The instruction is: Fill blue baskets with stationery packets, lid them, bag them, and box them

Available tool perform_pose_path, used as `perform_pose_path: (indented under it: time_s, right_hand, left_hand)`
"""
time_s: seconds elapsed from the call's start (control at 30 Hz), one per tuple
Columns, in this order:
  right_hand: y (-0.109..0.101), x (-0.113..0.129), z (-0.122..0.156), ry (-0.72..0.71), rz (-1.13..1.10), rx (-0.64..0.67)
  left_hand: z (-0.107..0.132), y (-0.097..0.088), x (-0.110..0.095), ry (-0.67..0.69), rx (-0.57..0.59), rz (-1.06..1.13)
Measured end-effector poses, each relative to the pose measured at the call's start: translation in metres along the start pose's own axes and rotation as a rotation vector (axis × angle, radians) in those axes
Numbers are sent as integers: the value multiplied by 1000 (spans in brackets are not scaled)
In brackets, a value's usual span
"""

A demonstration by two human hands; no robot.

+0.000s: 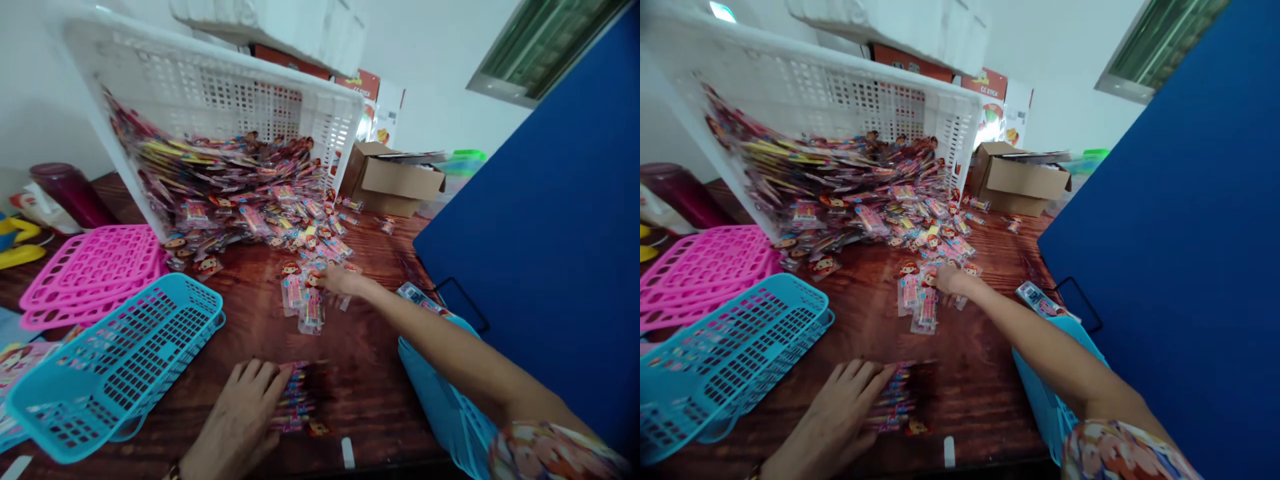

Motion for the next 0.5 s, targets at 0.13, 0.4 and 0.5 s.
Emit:
perform_pose_path:
  time_s: [0.13,0.4,0.5]
  right_hand:
    - [-4,11,12,-248,214,173]
    - [45,68,63,-803,608,120]
    - [33,49,64,-710,593,236]
  left_hand:
    - [-2,2,2,-35,28,10]
    - [-1,12,5,-13,-10,-7]
    - [0,14,7,-32,1,-9]
Point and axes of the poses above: each hand's wrist, its own z-axis away from the middle knuckle, its own y-axis out of the palm, x = y × z, the point moved 7 cm from there along -z, towards the middle knuckle, and after that the axes turned 2 degrees about y, right-handed, at the moved point
